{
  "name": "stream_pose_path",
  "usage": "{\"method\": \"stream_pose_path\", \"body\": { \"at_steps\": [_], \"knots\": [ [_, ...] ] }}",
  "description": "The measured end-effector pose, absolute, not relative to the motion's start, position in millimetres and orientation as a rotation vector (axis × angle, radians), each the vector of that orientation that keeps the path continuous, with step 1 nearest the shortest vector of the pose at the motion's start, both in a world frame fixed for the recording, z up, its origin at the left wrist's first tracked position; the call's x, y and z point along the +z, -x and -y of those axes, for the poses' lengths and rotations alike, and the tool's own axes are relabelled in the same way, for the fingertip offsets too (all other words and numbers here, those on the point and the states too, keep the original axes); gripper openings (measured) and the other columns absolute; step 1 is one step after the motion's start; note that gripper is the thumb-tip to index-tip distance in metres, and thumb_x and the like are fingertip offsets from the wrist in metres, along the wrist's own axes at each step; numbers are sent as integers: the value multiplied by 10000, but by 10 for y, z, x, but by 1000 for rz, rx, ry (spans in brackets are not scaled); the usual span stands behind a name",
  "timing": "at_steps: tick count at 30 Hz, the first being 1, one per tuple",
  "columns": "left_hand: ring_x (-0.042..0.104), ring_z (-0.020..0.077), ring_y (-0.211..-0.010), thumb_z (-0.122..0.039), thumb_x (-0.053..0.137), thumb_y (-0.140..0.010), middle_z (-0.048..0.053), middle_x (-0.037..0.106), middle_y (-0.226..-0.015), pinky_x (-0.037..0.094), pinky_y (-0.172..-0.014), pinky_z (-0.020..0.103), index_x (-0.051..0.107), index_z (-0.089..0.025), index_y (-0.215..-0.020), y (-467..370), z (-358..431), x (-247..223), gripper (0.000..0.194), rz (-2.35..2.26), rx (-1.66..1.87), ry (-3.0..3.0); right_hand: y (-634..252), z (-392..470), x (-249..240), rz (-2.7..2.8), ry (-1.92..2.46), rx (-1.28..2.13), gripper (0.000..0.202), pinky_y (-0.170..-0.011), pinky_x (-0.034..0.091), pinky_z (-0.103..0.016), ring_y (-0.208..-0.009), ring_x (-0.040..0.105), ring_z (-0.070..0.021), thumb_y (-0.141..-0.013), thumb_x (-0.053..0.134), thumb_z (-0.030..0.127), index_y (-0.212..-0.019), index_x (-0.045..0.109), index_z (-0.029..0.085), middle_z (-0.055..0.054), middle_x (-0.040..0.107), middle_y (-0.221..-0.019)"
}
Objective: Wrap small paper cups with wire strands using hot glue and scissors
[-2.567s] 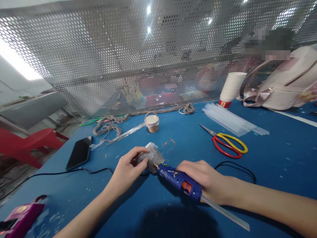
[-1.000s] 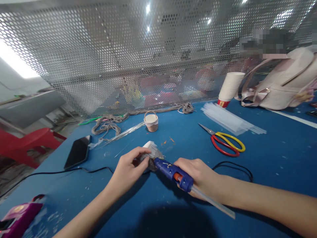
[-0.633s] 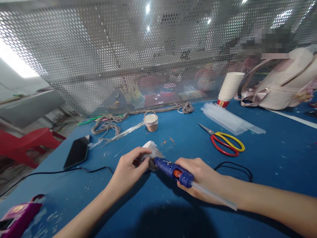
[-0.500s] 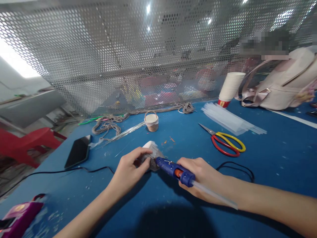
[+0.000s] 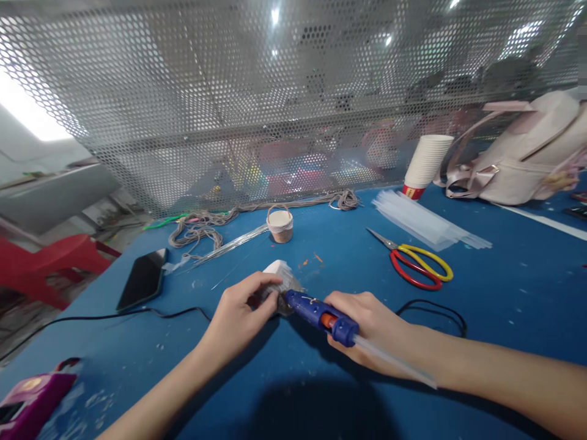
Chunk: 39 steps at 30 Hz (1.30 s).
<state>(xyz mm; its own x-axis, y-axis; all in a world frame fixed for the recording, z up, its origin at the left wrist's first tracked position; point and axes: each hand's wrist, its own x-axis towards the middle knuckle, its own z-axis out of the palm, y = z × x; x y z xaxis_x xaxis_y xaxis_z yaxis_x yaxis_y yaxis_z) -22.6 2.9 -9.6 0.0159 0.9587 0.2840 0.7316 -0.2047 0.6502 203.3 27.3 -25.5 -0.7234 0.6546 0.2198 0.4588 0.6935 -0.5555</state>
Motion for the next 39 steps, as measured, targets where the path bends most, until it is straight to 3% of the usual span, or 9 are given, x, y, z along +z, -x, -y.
{"method": "stream_pose_path", "body": {
  "at_steps": [21,29,39],
  "knots": [
    [556,123,-546,-269,508,-768,-2,681,-706,462,-530,229,674,-196,-852,226,-28,-105,200,-1747,1001,-1973,-2056,-266,-240,2515,886,651,82,-474,262,-218,-488,474,-114,-746,523,120,-779,486,186,7,564,-637],
    [602,139,-595,-240,521,-727,8,686,-735,497,-552,235,681,-187,-878,221,-7,-76,226,-1715,999,-1944,-2135,-296,-212,2514,910,603,66,-561,366,-236,-589,561,-138,-772,522,131,-798,493,185,-29,613,-729],
    [578,124,-541,-334,566,-787,17,697,-738,478,-505,215,688,-199,-803,242,-34,-108,183,-1681,1051,-1891,-2201,-321,-149,2459,911,660,65,-543,360,-226,-548,515,-119,-769,526,151,-771,479,195,-7,588,-679]
  ]
}}
